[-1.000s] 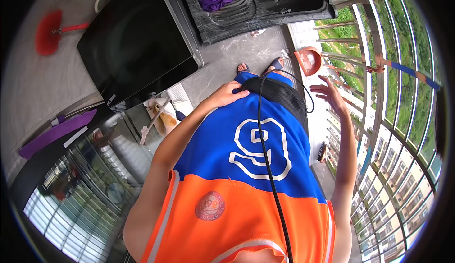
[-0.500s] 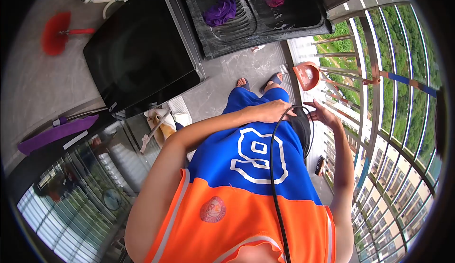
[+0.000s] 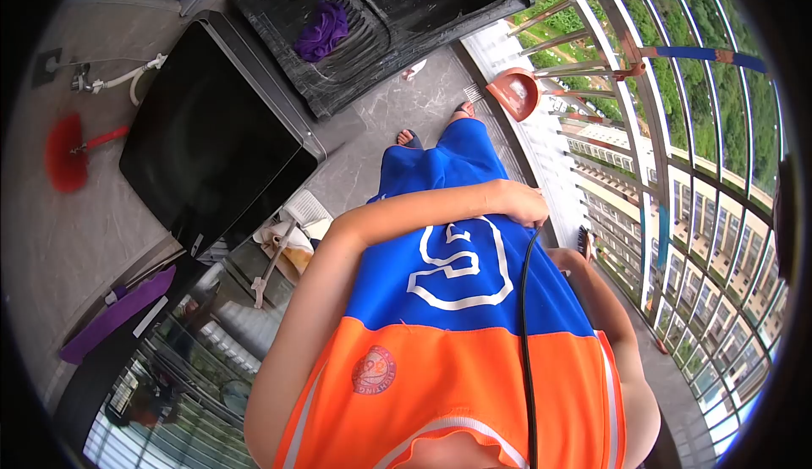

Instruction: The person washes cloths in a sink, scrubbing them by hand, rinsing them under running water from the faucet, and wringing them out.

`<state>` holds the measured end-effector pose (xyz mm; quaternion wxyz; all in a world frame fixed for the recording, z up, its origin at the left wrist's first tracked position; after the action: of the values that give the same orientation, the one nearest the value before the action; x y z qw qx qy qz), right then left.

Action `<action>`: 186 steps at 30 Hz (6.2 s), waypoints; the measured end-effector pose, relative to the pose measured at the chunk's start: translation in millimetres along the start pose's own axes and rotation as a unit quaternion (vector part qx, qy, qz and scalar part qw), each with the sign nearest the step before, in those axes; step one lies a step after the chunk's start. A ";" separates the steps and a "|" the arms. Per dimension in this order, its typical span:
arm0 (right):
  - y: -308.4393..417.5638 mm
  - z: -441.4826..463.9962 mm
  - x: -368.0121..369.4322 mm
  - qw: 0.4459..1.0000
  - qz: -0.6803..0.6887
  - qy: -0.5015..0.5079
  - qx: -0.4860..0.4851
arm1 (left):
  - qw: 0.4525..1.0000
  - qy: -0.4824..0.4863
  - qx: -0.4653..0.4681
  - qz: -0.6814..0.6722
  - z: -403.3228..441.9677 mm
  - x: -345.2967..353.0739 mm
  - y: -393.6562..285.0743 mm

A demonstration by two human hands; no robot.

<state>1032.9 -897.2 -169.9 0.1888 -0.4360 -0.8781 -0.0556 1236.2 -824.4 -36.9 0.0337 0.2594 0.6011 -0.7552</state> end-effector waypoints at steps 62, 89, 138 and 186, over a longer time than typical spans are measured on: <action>153.7 -213.9 -177.4 0.751 0.241 -0.396 -0.469 | 0.895 -0.355 -0.263 -0.060 -202.3 -93.0 37.8; 721.2 -52.4 -248.0 0.872 0.143 -0.123 -0.452 | 0.340 -0.741 -0.569 0.108 -481.0 -296.3 209.9; 715.9 -197.2 -512.8 0.749 0.336 -0.358 -0.444 | 0.472 -0.637 -0.604 0.078 -471.8 -429.4 284.9; 784.0 -5.7 -496.3 0.668 -0.237 -0.600 -0.372 | 0.509 -0.531 -0.658 0.160 -425.9 -405.3 520.7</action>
<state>1923.6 -787.3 -405.8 -0.5759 -0.1870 -0.7821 -0.1471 1924.4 -679.2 -386.2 0.6278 -0.1955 0.7436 -0.1212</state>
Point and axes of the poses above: each hand's wrist, its own z-axis towards the middle knuckle, its own x-axis out of the palm, y = z × x, the point moved 9 cm from there along z, towards the middle knuckle, and after that the axes turned 4 degrees about x, right-handed, at the moved point
